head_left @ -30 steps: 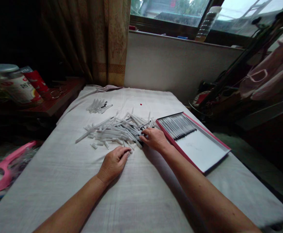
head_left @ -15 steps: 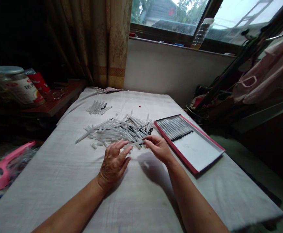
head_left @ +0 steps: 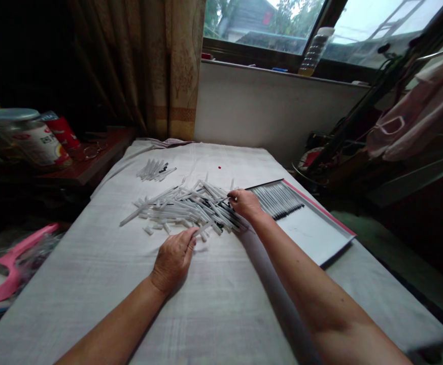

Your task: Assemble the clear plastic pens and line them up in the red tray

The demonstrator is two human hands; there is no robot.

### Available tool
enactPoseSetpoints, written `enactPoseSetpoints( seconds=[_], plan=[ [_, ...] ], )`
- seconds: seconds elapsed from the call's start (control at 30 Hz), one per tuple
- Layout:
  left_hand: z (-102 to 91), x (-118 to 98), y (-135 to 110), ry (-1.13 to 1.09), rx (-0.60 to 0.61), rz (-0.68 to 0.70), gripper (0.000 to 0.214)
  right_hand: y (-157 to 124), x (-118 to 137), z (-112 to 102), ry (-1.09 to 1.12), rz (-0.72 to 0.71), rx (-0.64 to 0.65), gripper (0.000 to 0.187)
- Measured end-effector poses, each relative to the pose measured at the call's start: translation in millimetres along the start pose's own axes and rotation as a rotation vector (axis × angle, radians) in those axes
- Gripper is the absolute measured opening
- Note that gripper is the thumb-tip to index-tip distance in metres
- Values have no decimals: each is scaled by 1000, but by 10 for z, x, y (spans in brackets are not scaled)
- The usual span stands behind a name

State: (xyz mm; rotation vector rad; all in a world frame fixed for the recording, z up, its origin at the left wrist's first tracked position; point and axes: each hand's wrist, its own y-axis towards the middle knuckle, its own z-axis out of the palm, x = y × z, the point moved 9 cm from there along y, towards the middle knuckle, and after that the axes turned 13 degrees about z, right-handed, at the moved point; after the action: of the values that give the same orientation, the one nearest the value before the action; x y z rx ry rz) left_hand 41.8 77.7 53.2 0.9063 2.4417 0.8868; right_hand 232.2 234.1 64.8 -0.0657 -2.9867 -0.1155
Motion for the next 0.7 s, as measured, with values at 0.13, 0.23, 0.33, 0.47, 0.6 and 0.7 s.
enactPoseSetpoints(
  seconds=[0.13, 0.23, 0.33, 0.47, 0.6, 0.7],
  plan=[
    [15, 32, 1, -39, 10, -35, 25, 114, 181, 95, -261, -129, 73, 31],
    [14, 47, 10, -68, 9, -54, 24, 157, 285, 120, -278, -194, 107, 28],
    [23, 76, 1, -93, 12, -90, 22, 154, 316, 76, -289, -246, 106, 27],
    [51, 97, -16, -118, 36, -119, 22, 6, 179, -197, 67, -160, -47, 22],
    [53, 85, -20, -111, 53, -114, 22, -406, -146, -155, 1057, 91, -36, 25],
    [39, 44, -10, -102, 46, -74, 23, -762, -106, 105, 1540, 187, 97, 33]
  ],
)
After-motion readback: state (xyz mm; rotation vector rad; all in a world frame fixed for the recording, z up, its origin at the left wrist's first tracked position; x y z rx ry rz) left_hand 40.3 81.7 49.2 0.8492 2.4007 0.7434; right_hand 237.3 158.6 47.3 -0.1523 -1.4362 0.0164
